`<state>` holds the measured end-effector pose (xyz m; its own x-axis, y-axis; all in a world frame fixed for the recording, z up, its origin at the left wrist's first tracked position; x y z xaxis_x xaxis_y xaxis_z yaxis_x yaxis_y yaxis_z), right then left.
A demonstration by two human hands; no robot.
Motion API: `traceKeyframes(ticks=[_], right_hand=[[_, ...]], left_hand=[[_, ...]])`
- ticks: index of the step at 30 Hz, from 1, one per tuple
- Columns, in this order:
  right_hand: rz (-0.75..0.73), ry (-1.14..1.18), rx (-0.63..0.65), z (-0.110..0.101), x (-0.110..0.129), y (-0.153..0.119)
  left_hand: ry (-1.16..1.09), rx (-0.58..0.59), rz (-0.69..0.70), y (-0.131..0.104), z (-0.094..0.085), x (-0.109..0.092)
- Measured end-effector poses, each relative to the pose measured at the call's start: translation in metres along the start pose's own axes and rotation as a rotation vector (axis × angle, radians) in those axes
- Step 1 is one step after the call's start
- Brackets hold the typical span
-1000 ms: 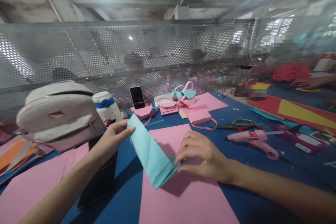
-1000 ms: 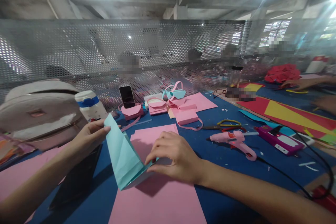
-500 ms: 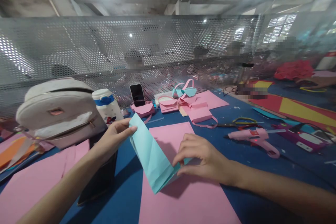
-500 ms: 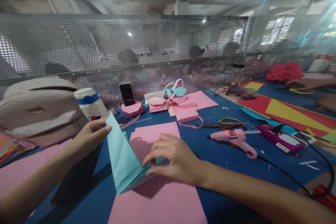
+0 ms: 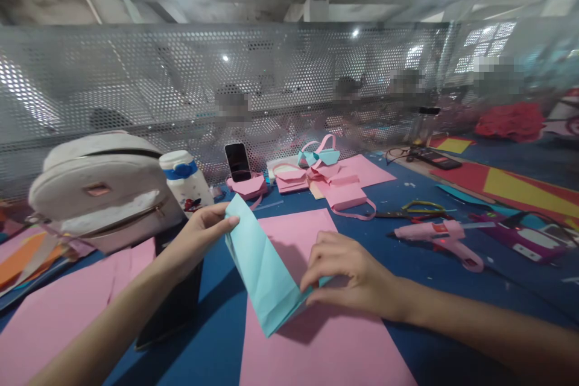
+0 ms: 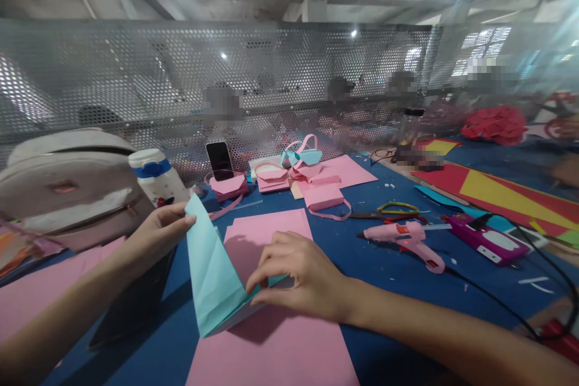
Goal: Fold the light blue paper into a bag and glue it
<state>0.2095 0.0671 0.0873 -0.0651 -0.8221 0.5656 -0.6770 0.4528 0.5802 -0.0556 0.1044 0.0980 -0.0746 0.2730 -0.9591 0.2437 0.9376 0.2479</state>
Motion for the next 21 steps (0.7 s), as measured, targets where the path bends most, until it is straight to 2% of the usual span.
traceKeyframes(ticks=[21], right_hand=[[-0.069,-0.089,-0.015,-0.0009,0.0079,-0.0001]], left_hand=[[0.042,0.015,-0.055,-0.0005,0.0063,-0.0047]])
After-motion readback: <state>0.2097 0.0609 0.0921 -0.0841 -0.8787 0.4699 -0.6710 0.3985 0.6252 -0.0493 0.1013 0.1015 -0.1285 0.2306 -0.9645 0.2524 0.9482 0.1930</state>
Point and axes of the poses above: each hand's wrist, its own y-axis towards the middle knuckle, its own z-axis out of the palm, x = y × z, the point moved 3 cm from there along y, towards the middle knuckle, and after that the axes turned 6 degrees about z, right-handed, at the moved point
